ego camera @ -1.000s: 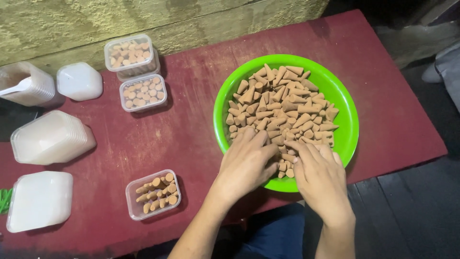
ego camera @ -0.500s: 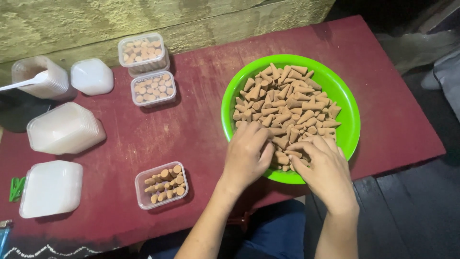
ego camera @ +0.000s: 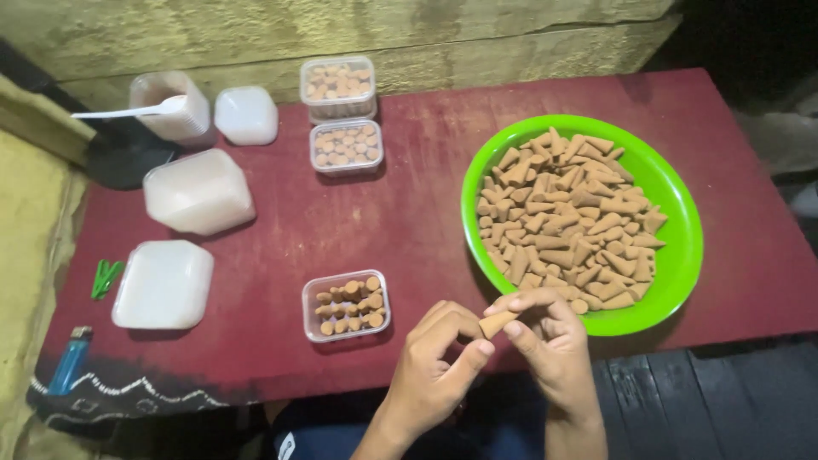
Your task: Picking up incense cones from a large green bowl and neatly arranging them into small plastic containers.
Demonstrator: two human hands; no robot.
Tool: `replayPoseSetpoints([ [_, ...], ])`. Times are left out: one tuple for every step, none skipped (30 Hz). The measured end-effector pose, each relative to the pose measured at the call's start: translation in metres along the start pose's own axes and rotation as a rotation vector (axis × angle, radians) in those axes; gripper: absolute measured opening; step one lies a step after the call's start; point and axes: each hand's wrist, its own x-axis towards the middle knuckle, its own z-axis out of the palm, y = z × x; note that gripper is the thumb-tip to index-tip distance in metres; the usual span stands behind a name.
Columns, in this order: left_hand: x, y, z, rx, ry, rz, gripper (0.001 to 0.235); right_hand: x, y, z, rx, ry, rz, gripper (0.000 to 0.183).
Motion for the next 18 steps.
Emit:
replayPoseSetpoints([
  [-0.004,0.0,-0.007,0.008,0.019,-0.005,0.027,-0.001,0.003,0.006,0.004,-0.02,0.006,0.019],
  [-0.009,0.0,-0.014,-0.004,0.052,-0.031,0.026,-0.001,0.006,0.011,-0.017,-0.038,0.04,0.016],
  [-0.013,0.001,-0.021,-0.017,0.084,-0.057,0.025,-0.001,0.009,0.017,-0.038,-0.057,0.073,0.013],
  [-0.017,0.0,-0.026,-0.007,0.099,-0.06,0.025,-0.001,0.009,0.024,-0.032,-0.074,0.076,0.013],
  [-0.021,-0.001,-0.031,-0.011,0.135,-0.055,0.024,-0.001,0.009,0.031,-0.052,-0.104,0.074,0.013],
  [-0.026,-0.002,-0.037,-0.015,0.167,-0.054,0.023,-0.002,0.009,0.039,-0.071,-0.128,0.076,0.013],
  [-0.03,-0.004,-0.042,-0.006,0.178,-0.06,0.023,-0.004,0.011,0.045,-0.064,-0.141,0.082,0.013],
  [-0.034,-0.007,-0.047,0.001,0.193,-0.065,0.023,-0.004,0.013,0.05,-0.04,-0.184,0.096,0.015],
  [-0.037,-0.01,-0.052,0.008,0.208,-0.069,0.023,-0.004,0.015,0.055,-0.016,-0.227,0.109,0.018],
  [-0.04,-0.01,-0.057,0.013,0.219,-0.072,0.023,-0.004,0.013,0.062,-0.013,-0.238,0.112,0.018],
  [-0.042,-0.011,-0.062,0.055,0.218,-0.059,0.022,-0.004,0.011,0.068,-0.175,-0.277,0.15,0.027],
  [-0.046,-0.011,-0.065,0.095,0.218,-0.047,0.021,-0.004,0.009,0.072,-0.338,-0.316,0.186,0.04],
  [-0.049,-0.013,-0.068,0.1,0.228,-0.05,0.021,-0.004,0.011,0.075,-0.336,-0.327,0.187,0.04],
  [-0.052,-0.015,-0.071,0.095,0.237,-0.049,0.025,-0.005,0.013,0.079,-0.357,-0.372,0.158,0.036],
  [-0.055,-0.016,-0.074,0.091,0.246,-0.048,0.032,-0.006,0.015,0.082,-0.378,-0.416,0.129,0.032],
  [-0.057,-0.016,-0.078,0.093,0.249,-0.056,0.032,-0.006,0.013,0.087,-0.375,-0.421,0.136,0.032],
  [-0.059,-0.015,-0.082,0.089,0.296,-0.04,0.034,-0.005,0.012,0.091,-0.321,-0.407,0.078,0.018],
  [-0.059,-0.015,-0.087,0.084,0.342,-0.019,0.036,-0.002,0.01,0.096,-0.269,-0.391,0.017,0.008],
])
